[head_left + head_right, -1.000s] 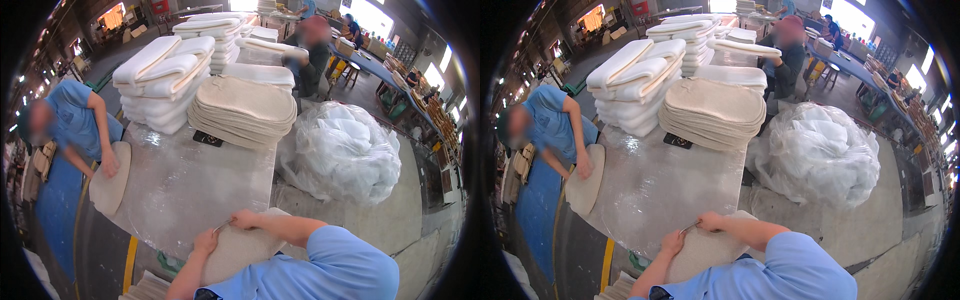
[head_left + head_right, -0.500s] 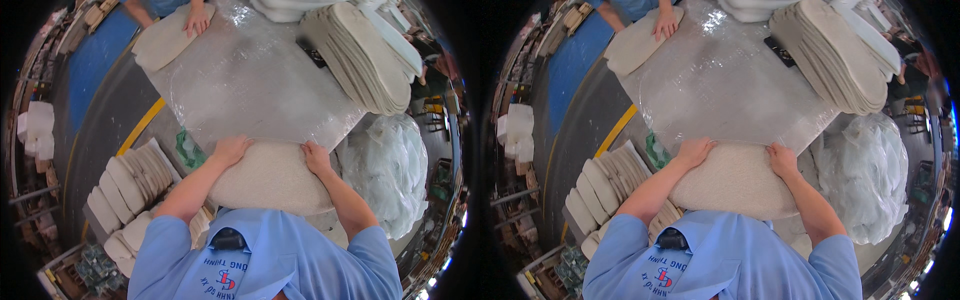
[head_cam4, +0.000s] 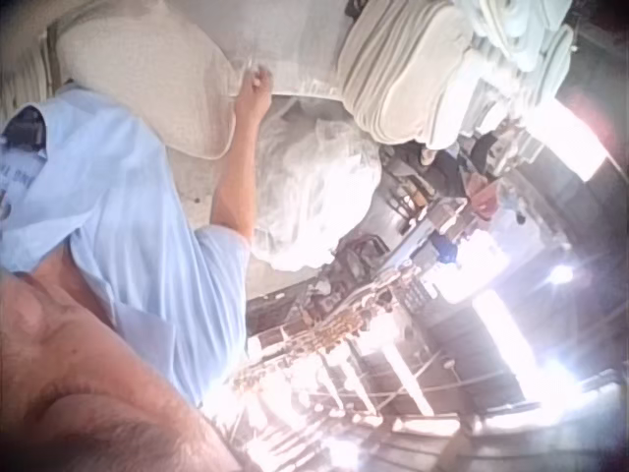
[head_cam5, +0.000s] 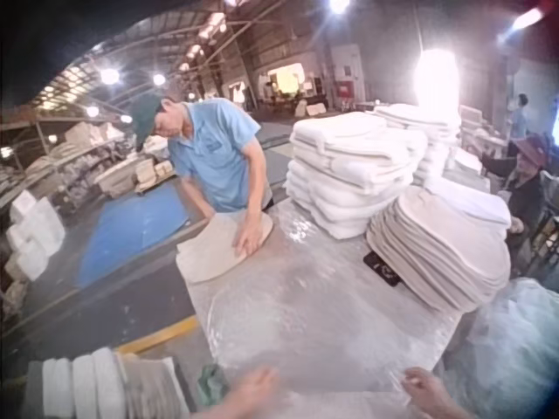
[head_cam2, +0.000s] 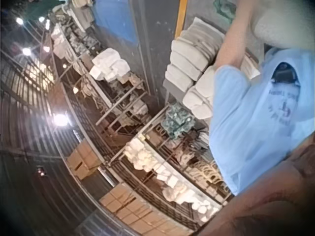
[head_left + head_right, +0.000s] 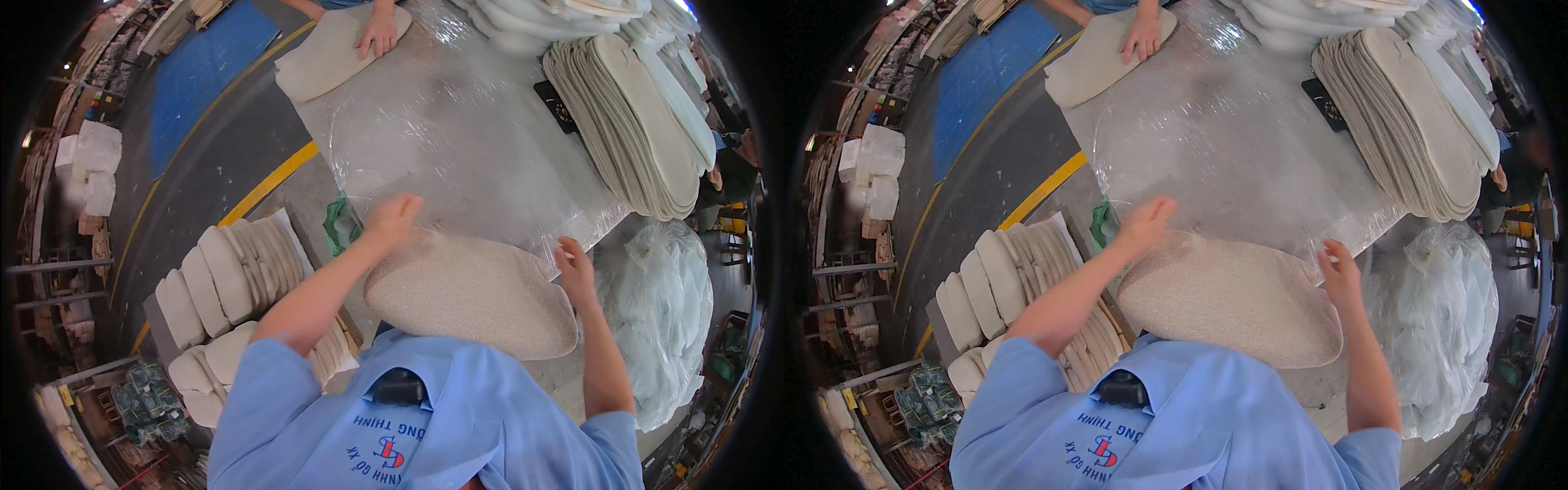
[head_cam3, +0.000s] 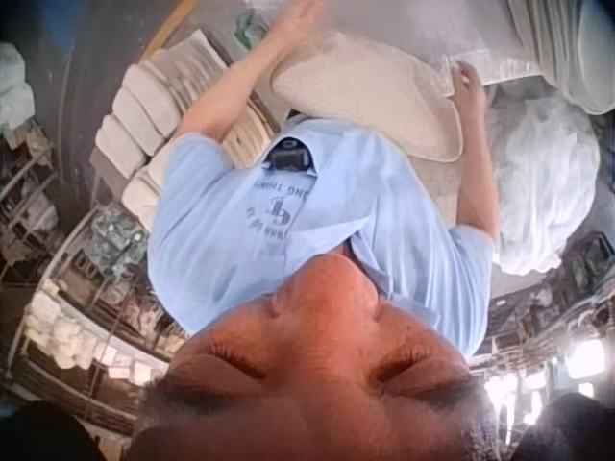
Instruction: The person folds beige cushion covers on a table, aligns edges, and stacks them. The person also picks up and places cushion covers from a nearby pile. Other workers are visible in the background performing similar tasks.
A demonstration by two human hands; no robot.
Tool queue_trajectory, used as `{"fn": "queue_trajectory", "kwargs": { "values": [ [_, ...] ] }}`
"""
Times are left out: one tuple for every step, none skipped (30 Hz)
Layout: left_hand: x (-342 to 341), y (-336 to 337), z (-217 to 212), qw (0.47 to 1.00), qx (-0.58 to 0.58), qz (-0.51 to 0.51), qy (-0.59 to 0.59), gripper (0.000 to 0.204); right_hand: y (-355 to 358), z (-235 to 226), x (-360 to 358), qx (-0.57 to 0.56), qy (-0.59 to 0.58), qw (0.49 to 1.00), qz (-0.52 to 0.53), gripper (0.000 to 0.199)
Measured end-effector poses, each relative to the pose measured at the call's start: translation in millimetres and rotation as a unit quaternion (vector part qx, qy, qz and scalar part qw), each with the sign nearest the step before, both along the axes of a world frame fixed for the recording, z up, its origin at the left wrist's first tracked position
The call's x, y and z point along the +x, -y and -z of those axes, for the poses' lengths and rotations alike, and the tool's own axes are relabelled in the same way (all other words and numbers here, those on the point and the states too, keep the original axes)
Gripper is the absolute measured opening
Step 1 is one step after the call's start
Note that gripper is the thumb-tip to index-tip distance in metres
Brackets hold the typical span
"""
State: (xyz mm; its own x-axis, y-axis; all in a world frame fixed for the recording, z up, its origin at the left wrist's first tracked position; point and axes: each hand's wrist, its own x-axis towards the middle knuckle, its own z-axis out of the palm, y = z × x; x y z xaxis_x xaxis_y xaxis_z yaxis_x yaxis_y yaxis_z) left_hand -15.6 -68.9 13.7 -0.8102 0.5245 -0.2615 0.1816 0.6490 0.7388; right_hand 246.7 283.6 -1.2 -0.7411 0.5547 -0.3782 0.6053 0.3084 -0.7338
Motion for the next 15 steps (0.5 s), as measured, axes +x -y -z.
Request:
{"fn": "queue_trajectory", "kwargs": {
  "values": [
    [-2.1, 20.6, -8.9, 0.999, 0.013, -0.043, -0.012, 0.048, -12.6, -15.1, 13.1, -0.016, 0.026, 1.0, -0.006, 0.046],
    [-3.4, 43.5, -22.1, 0.997, -0.064, -0.025, 0.03, 0.051, -20.7, -30.6, 26.9, -0.064, 0.052, 0.996, 0.017, 0.049],
    [-3.0, 62.0, -35.2, 0.988, -0.139, 0.001, 0.074, 0.054, -25.1, -47.0, 43.5, -0.111, 0.08, 0.989, 0.048, 0.052],
    [9.0, 76.5, -45.0, 0.971, -0.149, -0.028, 0.183, 0.057, -25.9, -62.9, 57.5, -0.155, 0.141, 0.973, 0.092, 0.056],
    [25.4, 88.7, -54.3, 0.943, -0.157, -0.055, 0.289, 0.061, -22.8, -75.4, 69.3, -0.199, 0.2, 0.95, 0.137, 0.06],
    [39.0, 96.8, -62.7, 0.917, -0.132, -0.053, 0.373, 0.062, -15.1, -85.2, 74.6, -0.258, 0.216, 0.933, 0.131, 0.063],
    [50.3, 100.4, -69.5, 0.882, -0.106, -0.051, 0.456, 0.065, -6.3, -92.9, 77.5, -0.316, 0.233, 0.912, 0.122, 0.066],
    [58.5, 92.7, -73.6, 0.885, -0.119, -0.068, 0.445, 0.064, 1.9, -97.8, 81.1, -0.371, 0.25, 0.887, 0.117, 0.068],
    [65.5, 80.1, -76.6, 0.887, -0.132, -0.085, 0.435, 0.064, 10.2, -87.1, 84.7, -0.335, 0.253, 0.902, 0.099, 0.071],
    [66.9, 69.2, -77.9, 0.889, -0.143, -0.1, 0.423, 0.064, 20.2, -69.2, 86.0, -0.297, 0.255, 0.917, 0.08, 0.073],
    [58.6, 62.6, -75.5, 0.882, -0.19, -0.087, 0.422, 0.064, 23.6, -55.6, 84.3, -0.259, 0.257, 0.929, 0.06, 0.075],
    [54.8, 61.7, -65.5, 0.882, -0.204, -0.082, 0.417, 0.063, 22.4, -51.1, 78.6, -0.272, 0.268, 0.922, 0.064, 0.076],
    [54.1, 63.0, -53.5, 0.879, -0.22, -0.078, 0.415, 0.063, 19.4, -47.3, 70.1, -0.288, 0.281, 0.913, 0.067, 0.077],
    [48.8, 56.0, -51.4, 0.877, -0.237, -0.074, 0.411, 0.063, 16.9, -42.6, 61.6, -0.304, 0.293, 0.904, 0.07, 0.078],
    [45.6, 48.8, -49.6, 0.877, -0.255, -0.083, 0.399, 0.065, 14.0, -41.3, 56.2, -0.299, 0.307, 0.9, 0.081, 0.079]
  ]
}}
